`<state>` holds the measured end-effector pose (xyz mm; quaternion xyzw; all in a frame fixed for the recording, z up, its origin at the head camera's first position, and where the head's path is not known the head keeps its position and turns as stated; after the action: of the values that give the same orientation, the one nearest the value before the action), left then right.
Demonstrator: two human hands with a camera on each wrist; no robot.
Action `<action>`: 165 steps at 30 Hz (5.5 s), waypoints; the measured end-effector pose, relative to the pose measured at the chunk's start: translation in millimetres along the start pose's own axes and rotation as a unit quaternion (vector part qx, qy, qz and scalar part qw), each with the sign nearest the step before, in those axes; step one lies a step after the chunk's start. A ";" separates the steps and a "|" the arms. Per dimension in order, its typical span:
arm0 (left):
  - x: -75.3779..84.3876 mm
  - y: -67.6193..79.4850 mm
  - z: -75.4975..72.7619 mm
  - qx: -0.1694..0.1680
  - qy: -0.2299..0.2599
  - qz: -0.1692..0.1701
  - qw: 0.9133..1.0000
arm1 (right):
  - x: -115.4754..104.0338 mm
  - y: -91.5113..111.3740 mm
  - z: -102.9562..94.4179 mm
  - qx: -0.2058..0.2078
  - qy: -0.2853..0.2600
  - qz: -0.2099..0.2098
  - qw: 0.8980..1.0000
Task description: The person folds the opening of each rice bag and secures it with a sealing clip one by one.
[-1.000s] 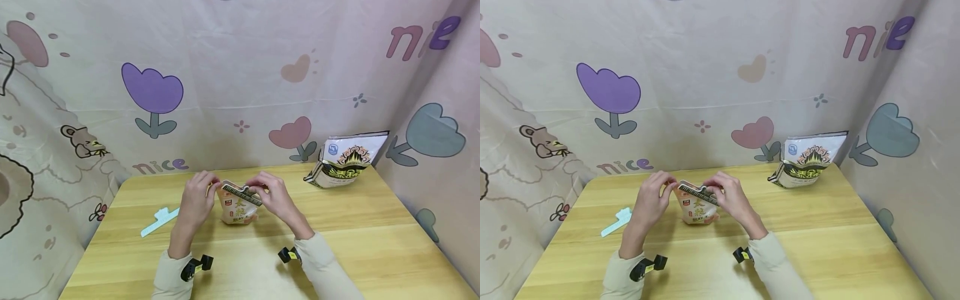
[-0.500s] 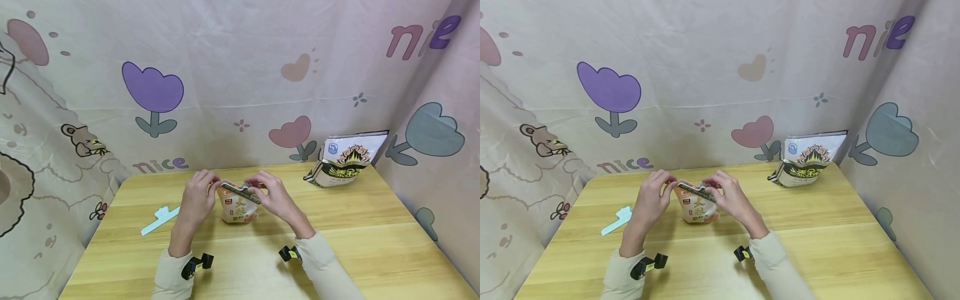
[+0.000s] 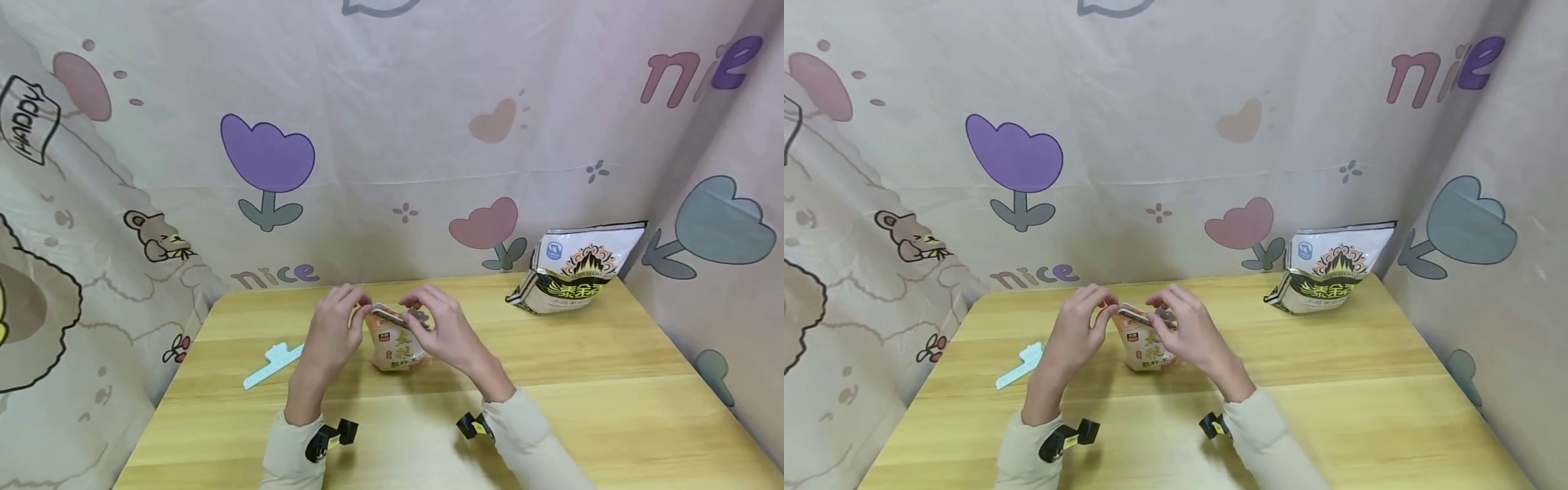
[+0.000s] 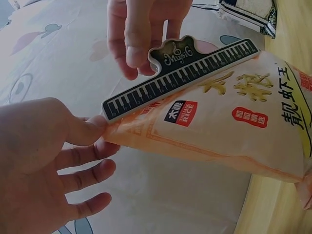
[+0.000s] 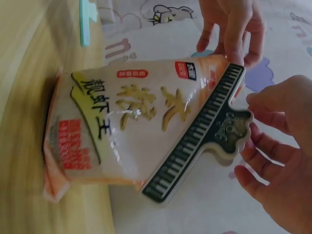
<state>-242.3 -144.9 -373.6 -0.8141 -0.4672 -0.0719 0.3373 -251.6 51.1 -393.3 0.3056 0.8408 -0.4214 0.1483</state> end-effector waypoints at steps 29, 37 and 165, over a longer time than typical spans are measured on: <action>4.8 -0.3 -0.9 0.007 -0.059 0.046 0.997 | -34.7 -37.6 11.7 -0.094 0.280 -0.039 0.955; 1.5 -0.5 0.4 0.021 -0.075 0.045 0.996 | -33.9 -42.1 17.0 -0.081 0.328 -0.056 0.939; 54.0 -40.8 91.9 -0.014 -0.054 0.042 0.998 | 53.3 54.8 -109.4 0.030 0.210 0.064 0.975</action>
<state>-263.6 -36.1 -400.6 -0.8403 -0.4494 -0.0203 0.3023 -256.7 184.4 -388.5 0.4448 0.8189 -0.3624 -0.0137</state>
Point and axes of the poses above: each hand's wrist, its own y-axis away from the middle knuckle, its own z-axis out of the palm, x = y × z, the point moved 4 cm from there along -y, towards the middle knuckle, and after that the axes turned 6 degrees about -x, right-handed, at the moved point
